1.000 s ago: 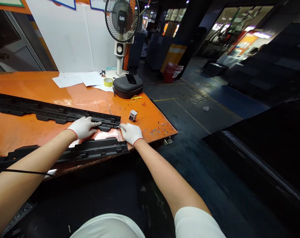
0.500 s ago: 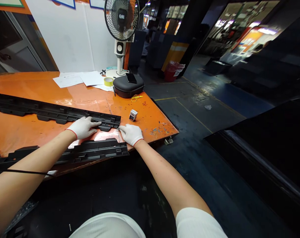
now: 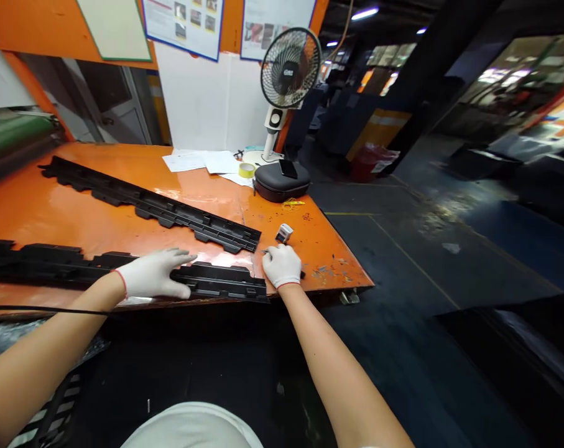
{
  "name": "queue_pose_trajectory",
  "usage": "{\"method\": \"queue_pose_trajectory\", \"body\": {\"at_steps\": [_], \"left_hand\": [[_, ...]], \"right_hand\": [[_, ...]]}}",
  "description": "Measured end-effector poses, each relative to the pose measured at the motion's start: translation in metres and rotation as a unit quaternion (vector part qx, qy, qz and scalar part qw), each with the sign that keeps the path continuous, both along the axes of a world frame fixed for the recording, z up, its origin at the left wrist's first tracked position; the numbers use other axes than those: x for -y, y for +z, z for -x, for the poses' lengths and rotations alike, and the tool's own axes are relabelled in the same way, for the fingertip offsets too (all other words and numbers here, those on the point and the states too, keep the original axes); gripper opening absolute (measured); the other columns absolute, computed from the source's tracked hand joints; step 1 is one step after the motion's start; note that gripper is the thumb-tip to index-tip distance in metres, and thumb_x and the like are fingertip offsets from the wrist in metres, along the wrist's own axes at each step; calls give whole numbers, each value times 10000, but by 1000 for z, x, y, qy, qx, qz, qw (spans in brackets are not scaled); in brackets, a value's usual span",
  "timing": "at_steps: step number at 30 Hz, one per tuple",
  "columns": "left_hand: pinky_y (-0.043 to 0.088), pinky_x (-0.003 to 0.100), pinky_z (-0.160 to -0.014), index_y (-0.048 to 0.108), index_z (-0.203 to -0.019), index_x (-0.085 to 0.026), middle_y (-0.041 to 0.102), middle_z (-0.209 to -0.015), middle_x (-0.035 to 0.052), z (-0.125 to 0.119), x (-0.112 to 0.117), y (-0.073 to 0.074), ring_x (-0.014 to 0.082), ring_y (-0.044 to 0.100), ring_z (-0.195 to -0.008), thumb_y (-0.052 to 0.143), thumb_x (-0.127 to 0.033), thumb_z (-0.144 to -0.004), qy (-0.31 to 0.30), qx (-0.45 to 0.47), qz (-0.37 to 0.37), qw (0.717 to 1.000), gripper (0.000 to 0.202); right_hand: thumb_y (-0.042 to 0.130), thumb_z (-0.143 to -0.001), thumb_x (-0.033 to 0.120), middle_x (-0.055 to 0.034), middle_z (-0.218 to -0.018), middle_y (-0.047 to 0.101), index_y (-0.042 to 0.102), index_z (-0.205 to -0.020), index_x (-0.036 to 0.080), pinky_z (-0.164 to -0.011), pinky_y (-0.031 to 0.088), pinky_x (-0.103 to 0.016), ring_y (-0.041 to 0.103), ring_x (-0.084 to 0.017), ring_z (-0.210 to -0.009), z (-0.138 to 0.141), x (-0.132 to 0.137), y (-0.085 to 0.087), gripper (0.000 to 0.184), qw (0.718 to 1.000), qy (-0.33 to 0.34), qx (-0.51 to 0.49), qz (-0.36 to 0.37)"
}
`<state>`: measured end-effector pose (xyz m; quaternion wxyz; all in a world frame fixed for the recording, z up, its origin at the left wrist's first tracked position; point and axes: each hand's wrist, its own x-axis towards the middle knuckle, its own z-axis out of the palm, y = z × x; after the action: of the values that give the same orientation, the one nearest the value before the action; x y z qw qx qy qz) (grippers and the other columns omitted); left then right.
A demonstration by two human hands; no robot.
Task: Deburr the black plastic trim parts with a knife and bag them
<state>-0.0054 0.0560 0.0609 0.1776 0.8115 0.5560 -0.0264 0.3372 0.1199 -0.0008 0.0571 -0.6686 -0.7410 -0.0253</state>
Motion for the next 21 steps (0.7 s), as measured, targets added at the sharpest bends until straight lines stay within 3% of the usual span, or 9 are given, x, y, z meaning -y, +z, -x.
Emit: {"method": "queue_pose_trajectory", "body": {"at_steps": [2,6,8,10,13,16,19,21], "left_hand": [[385,588,-1233,534,-1587,-302,542,-1611,126,12,32,-8,437,477,-1489,884,-633,-708,-7,-38,-51,998,1002],[530,460,-1053,752,-1202,-203,749,-1287,113,26,66,-40,310,683,-1211,708,-398,-978,25,-60,-189,980,301],[567,418,-921,747,-1009,-162,774,-1133,120,30,67,-54,285,718,-1080,666,-404,-1011,22,-58,-234,970,255],[573,408,-842,719,-941,-142,767,-1049,129,29,63,-62,287,725,-1017,691,-450,-994,-7,-53,-273,960,314],[567,408,-736,712,-920,-131,745,-926,137,11,57,-58,294,734,-895,655,-602,-981,-43,-38,-307,950,478],[554,401,-653,733,-940,-126,726,-827,133,-23,54,-45,306,737,-800,727,-665,-901,-70,-32,-298,951,540],[548,391,-609,748,-1045,-112,734,-825,120,-47,55,-35,309,746,-778,832,-538,-847,-92,-36,-280,955,477],[542,385,-591,758,-1034,-127,743,-851,122,-51,54,-31,310,754,-775,781,-551,-891,-93,-28,-270,958,447]], "right_hand": [[500,-990,244,-143,-1081,756,834,-1090,180,-808,458,-354,645,-301,-1035,-3,1,-5,355,1000,-15,-2,-17],[417,-974,224,-154,-1159,773,809,-1148,133,-943,501,-389,658,-329,-1128,-13,4,-10,439,990,12,-77,-119],[394,-983,278,-142,-1107,789,788,-1195,144,-934,530,-397,694,-328,-1089,-13,8,-2,467,979,22,-156,-128],[395,-1006,367,-107,-1033,801,775,-1210,197,-871,562,-383,730,-310,-1013,0,20,14,463,969,47,-223,-95],[539,-995,513,-94,-1192,780,705,-1357,238,-921,577,-386,730,-304,-1087,44,58,42,484,957,181,-222,-47],[836,-823,410,-142,-1321,724,545,-1556,205,-1003,560,-431,697,-341,-1173,98,98,58,815,949,296,-109,14],[862,-783,244,-163,-1241,740,468,-1607,163,-941,580,-442,721,-357,-1107,119,116,57,917,958,278,-18,64],[809,-813,211,-156,-1222,744,441,-1622,178,-901,593,-449,738,-358,-1060,99,119,51,890,963,259,14,68]]}}
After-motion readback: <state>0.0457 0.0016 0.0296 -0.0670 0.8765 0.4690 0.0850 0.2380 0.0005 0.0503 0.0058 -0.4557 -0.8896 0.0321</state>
